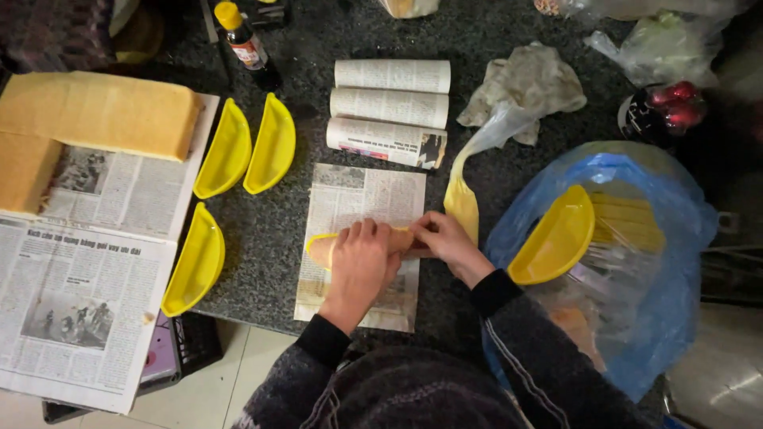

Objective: Wrapping small crescent-shaped cakes individually in pieces of newspaper at a workspace.

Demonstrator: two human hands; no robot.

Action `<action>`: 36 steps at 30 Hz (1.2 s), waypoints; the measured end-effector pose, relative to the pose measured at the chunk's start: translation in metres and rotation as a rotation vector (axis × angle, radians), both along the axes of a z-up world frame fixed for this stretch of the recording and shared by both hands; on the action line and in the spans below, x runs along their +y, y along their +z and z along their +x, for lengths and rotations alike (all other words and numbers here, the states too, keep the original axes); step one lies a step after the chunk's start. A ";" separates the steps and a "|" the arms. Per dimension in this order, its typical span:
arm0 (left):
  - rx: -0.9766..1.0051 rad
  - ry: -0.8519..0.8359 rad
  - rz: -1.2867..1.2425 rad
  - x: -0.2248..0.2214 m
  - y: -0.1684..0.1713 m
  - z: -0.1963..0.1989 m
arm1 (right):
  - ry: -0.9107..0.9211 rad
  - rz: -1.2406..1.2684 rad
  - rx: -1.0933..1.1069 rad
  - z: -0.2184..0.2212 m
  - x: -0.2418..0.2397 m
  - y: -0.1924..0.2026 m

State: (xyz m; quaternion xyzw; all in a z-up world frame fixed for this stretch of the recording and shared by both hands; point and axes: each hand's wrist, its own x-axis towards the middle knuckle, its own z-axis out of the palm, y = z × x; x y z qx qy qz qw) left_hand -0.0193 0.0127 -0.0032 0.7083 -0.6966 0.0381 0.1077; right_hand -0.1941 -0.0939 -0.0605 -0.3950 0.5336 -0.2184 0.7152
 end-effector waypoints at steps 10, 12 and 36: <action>-0.022 -0.148 -0.116 0.000 -0.001 -0.006 | -0.004 0.046 0.010 -0.002 -0.001 0.026; -0.063 -0.173 -0.111 -0.001 -0.006 -0.006 | 0.003 0.044 0.022 -0.003 -0.001 0.025; -0.112 -0.168 -0.145 -0.013 -0.007 -0.016 | 0.059 0.068 0.083 0.002 -0.009 0.018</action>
